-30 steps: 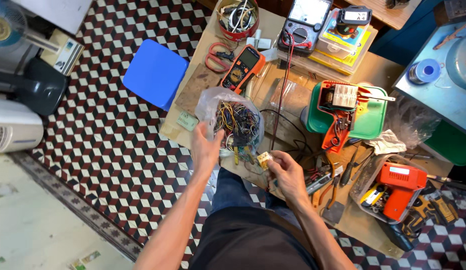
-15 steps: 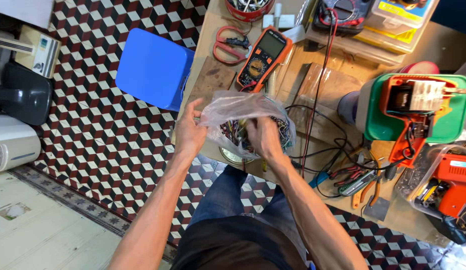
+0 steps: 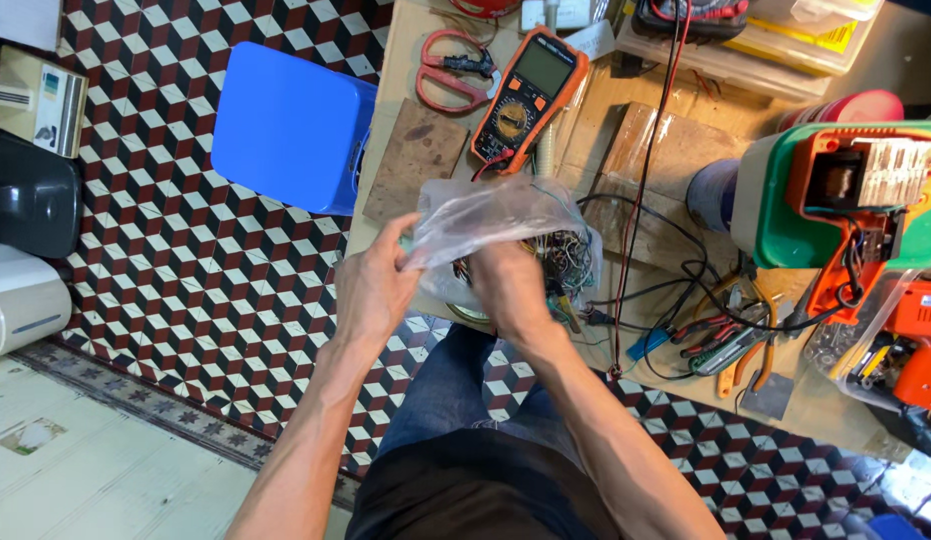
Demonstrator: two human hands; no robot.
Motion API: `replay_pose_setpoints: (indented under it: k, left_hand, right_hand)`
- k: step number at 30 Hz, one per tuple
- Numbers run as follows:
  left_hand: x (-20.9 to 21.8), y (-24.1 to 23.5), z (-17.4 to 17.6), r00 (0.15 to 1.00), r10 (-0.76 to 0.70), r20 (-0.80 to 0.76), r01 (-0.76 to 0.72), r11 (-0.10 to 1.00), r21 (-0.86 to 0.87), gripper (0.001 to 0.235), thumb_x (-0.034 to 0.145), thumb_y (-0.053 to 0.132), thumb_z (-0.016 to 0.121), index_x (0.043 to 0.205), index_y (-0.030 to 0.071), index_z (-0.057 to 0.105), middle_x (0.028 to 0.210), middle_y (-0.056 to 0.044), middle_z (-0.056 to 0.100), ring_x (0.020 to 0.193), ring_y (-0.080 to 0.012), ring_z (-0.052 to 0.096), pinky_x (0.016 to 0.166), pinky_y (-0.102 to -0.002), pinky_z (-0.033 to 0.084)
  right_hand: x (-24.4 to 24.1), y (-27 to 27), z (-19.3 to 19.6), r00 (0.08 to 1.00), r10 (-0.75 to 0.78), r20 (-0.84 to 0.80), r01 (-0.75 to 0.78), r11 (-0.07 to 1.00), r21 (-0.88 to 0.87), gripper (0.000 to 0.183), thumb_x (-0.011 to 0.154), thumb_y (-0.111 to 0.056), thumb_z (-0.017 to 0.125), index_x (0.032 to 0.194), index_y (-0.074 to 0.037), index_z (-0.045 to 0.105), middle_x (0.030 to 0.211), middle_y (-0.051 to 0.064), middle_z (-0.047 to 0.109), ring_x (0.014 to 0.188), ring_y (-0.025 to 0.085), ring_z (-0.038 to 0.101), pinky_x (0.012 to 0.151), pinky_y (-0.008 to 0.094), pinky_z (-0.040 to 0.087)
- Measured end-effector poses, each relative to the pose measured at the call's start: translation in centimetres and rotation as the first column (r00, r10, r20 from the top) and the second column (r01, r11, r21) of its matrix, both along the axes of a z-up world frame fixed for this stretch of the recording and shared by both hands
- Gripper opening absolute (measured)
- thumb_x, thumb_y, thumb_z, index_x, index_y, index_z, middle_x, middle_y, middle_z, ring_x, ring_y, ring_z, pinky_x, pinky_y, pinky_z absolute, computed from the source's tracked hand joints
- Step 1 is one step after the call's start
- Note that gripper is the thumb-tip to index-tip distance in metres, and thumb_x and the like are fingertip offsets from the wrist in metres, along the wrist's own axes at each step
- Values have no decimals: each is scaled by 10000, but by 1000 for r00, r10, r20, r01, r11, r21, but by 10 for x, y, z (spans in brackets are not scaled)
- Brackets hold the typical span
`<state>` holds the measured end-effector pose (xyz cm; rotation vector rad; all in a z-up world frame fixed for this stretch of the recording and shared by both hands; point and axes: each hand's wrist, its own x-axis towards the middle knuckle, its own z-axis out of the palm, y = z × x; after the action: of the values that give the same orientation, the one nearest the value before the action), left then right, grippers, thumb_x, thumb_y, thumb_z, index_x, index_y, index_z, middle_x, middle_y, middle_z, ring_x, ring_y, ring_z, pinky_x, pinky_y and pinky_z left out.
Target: The person sorts through a bag of wires and components on a cluttered workbench, then uses a heat gun to apply heat to a small electronic component. The person handles various tools and parts throughout the process.
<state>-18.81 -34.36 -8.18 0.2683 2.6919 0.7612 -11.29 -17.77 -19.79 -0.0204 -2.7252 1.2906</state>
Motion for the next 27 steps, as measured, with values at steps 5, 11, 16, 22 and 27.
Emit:
replay_pose_setpoints:
  k: [5,11,16,22,27]
  left_hand:
    - [-7,-15,0,1000,3,29,1,991,-131,446,930,234,733,1353,196,599,667,-78,673,580,-301,685,554,-457,511]
    - [-17,-5,21,995,-91,-27,87,989,-123,630,825,182,790,1400,96,548,818,-102,711,722,-299,705,633,-442,534]
    - [18,18,50,954,-181,-240,235,947,220,190,958,42,697,1137,87,650,1019,-99,700,892,-250,708,782,-389,574]
    - [11,47,-41,825,-565,15,556,816,157,90,893,95,611,937,73,686,917,-170,706,897,-351,703,777,-458,557]
    - [-34,-2,-112,837,-506,207,546,752,-371,565,821,-8,583,1378,74,531,1180,-224,679,1102,-390,651,898,-502,521]
  right_hand:
    - [21,-33,-41,943,66,325,-110,987,117,380,717,-23,682,1088,40,627,902,237,682,741,419,695,628,501,566]
    - [14,-39,-62,894,-46,445,-75,965,251,178,867,-162,684,989,-33,679,916,212,714,764,371,718,649,480,565]
    - [14,-45,-63,933,23,359,-128,953,274,132,868,-161,672,945,-58,705,909,194,702,768,345,722,630,469,563]
    - [7,-39,-54,911,70,407,-249,880,404,129,842,-126,663,935,-38,680,951,187,670,756,319,719,583,447,567]
    - [12,7,-26,937,-55,344,-113,886,450,105,855,-114,657,920,-33,656,948,167,648,782,309,717,578,442,571]
